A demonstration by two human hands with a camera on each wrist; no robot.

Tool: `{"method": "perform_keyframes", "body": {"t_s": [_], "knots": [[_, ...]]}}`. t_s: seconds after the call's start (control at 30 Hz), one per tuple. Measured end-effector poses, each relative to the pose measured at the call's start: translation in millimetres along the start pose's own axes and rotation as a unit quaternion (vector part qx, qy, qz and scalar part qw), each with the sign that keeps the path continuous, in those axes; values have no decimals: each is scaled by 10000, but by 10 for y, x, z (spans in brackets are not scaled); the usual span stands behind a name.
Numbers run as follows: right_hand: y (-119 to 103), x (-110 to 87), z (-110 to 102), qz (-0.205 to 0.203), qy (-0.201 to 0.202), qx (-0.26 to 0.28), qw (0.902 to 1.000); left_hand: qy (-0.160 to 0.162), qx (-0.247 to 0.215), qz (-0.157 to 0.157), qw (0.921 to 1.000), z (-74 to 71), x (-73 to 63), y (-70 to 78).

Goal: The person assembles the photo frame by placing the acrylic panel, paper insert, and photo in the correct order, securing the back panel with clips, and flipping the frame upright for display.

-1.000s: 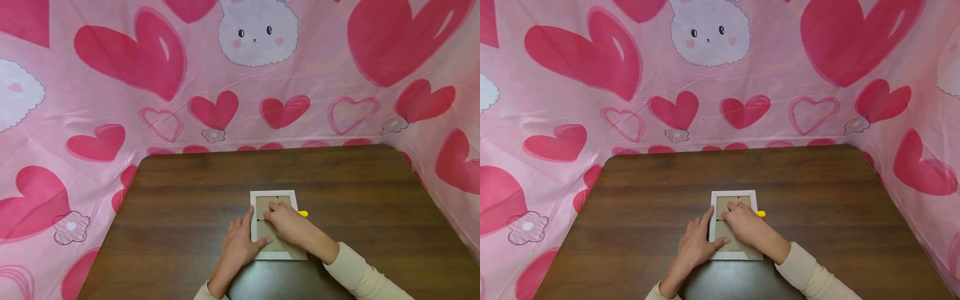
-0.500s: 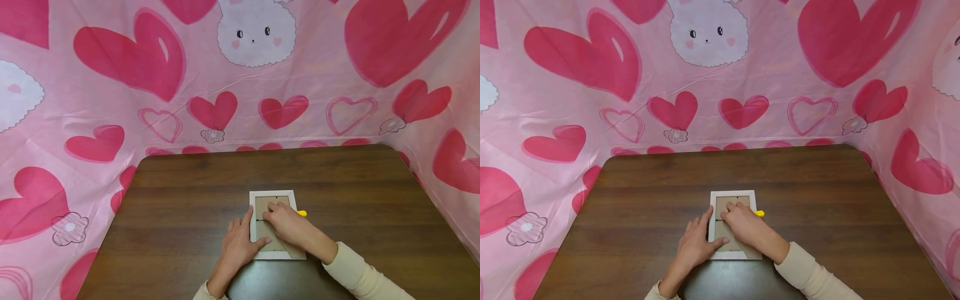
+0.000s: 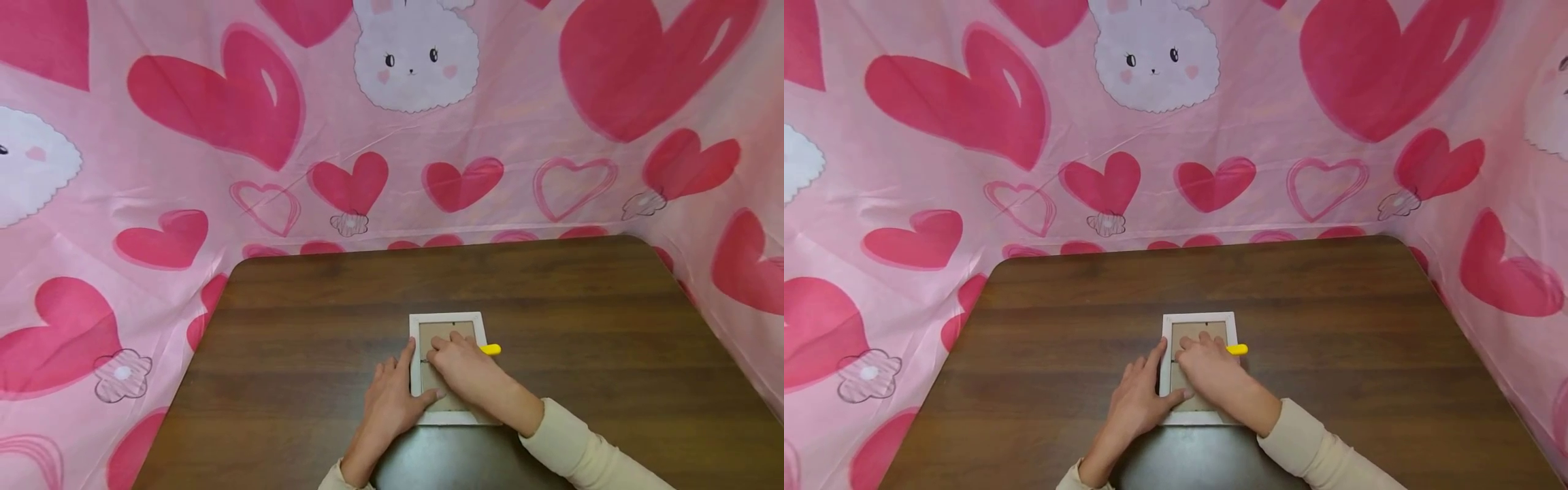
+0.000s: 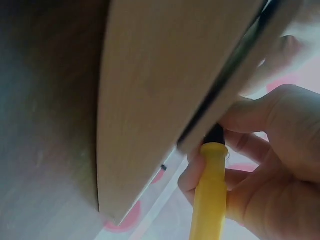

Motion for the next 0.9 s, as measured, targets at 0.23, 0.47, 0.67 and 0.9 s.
{"method": "perform_keyframes", "body": {"t_s": [0.23,0.47,0.67,0.9], "knots": [[21,-28,19,-82,232,-89,9997,-5,-25,-53,10000,-5,-27,-4],[251,-112,11,-478,972,427,9932,-36,-5,-29,10000,3,-12,16],[510,-299,-51,-156,1161,792,9900,-18,4,-48,10000,17,-5,12],[790,-559,11,-2,948,1360,9862,12,-88,-75,9999,4,-10,11]]}}
Point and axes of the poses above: each hand's wrist, its own x-axis towards the middle knuckle, its own z-axis out of the palm, y = z × x, the point moved 1 cm from there along x, towards the middle knuckle, and after that the axes turned 9 degrees about -y, right-handed, at the moved point
